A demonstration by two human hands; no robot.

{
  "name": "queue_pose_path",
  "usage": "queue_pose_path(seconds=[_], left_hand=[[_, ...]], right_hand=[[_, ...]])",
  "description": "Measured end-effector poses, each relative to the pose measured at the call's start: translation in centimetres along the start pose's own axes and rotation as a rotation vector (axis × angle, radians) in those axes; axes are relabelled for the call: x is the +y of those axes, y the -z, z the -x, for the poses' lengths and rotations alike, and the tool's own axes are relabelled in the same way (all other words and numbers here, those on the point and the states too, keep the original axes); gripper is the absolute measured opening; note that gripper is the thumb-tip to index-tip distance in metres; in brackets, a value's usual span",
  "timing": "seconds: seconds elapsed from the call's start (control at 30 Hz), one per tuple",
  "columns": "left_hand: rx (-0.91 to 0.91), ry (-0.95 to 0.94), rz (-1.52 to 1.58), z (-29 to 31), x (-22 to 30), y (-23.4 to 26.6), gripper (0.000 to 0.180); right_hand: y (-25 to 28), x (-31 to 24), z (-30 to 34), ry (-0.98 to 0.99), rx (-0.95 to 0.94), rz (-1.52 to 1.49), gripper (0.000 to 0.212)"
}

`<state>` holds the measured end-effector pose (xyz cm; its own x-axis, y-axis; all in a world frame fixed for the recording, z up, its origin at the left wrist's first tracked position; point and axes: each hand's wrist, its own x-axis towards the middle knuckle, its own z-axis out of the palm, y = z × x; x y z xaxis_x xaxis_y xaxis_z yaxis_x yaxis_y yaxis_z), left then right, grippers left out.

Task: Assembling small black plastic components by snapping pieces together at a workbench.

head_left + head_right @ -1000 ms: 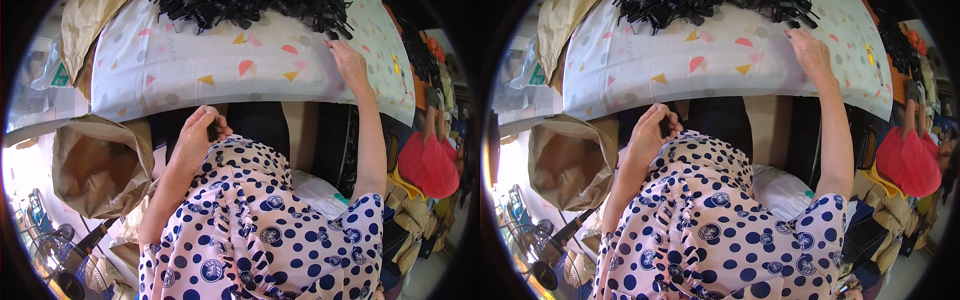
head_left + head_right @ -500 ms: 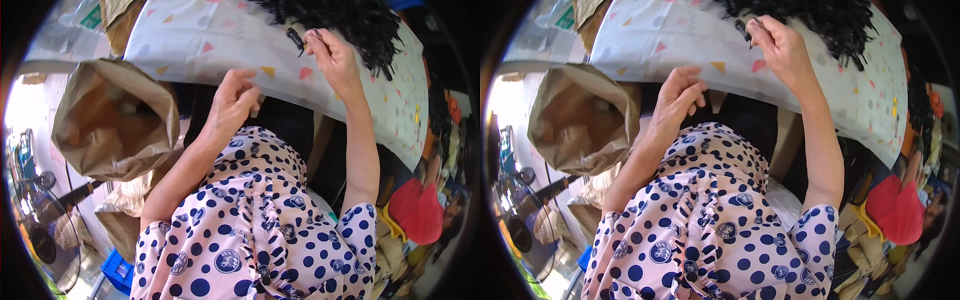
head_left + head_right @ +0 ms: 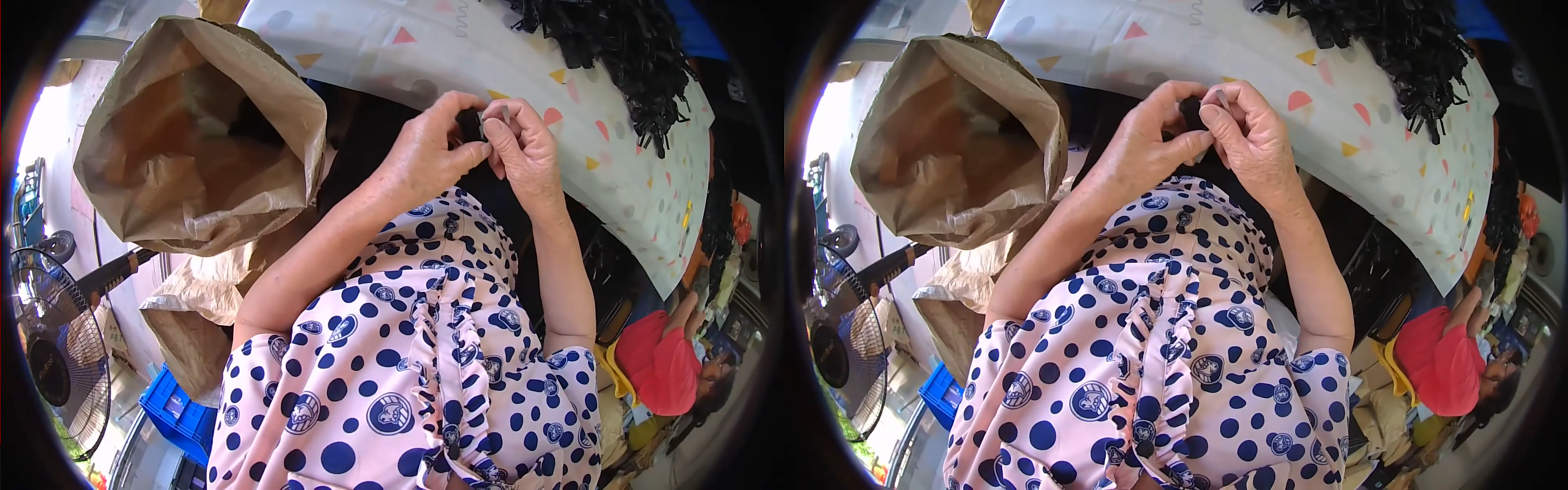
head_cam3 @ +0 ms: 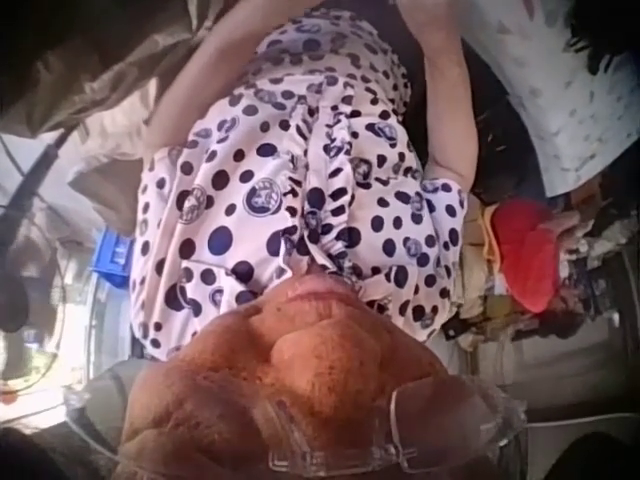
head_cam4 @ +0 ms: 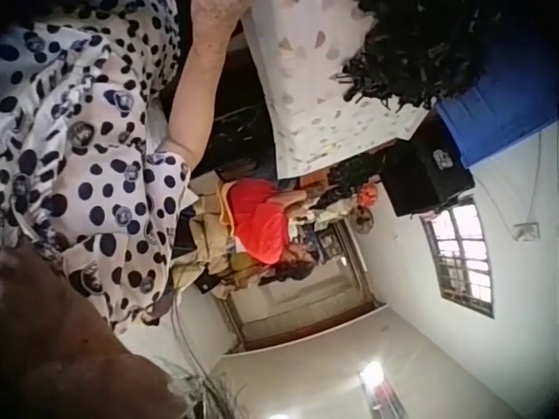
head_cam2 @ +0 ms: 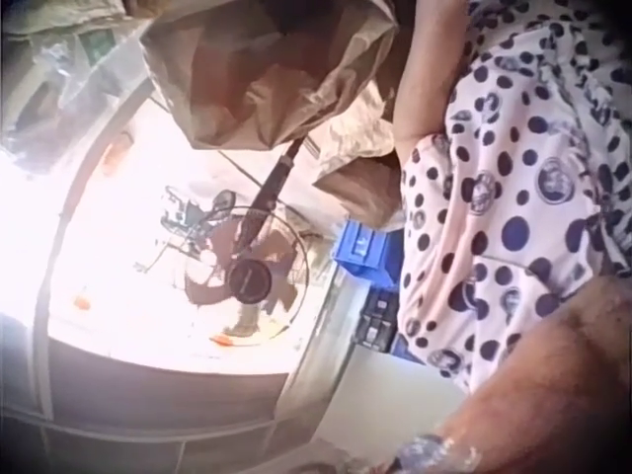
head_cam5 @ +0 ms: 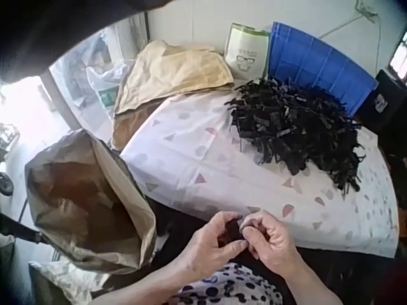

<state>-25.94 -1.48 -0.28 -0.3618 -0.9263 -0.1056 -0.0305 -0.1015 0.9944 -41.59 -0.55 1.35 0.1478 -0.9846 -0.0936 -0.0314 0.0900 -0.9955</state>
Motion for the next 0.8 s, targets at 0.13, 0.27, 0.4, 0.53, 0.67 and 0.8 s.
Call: queue_pose_path(seconds=[0.13, 0.27, 0.4, 0.53, 0.67, 0.8], left_hand=[[-0.045, -0.021, -0.121, 0.4, 0.1, -0.4, 0.035], [-0.042, -0.010, -0.069, 0.5, -0.4, -0.9, 0.035], [-0.016, 0.043, -0.058, 0.4, -0.1, -1.0, 0.034], [-0.036, 0.045, -0.167, 0.2, -0.2, -1.5, 0.030], [-0.058, -0.038, -0.293, 0.4, -0.5, -2.0, 0.027], [-0.090, -0.007, -0.423, 0.5, 0.5, -2.3, 0.026]], right_hand=[[-0.1, 0.7, 0.5, -0.093, 0.046, -0.049, 0.010], [0.0, 2.1, 1.5, -0.067, 0.074, -0.060, 0.018], [0.1, 2.2, 2.6, -0.070, 0.057, -0.003, 0.029], [0.1, 2.2, 3.3, -0.071, 0.065, 0.100, 0.028], [0.1, 2.7, 3.5, -0.072, 0.077, 0.091, 0.028], [-0.1, 2.6, 3.8, -0.110, 0.113, 0.063, 0.024]])
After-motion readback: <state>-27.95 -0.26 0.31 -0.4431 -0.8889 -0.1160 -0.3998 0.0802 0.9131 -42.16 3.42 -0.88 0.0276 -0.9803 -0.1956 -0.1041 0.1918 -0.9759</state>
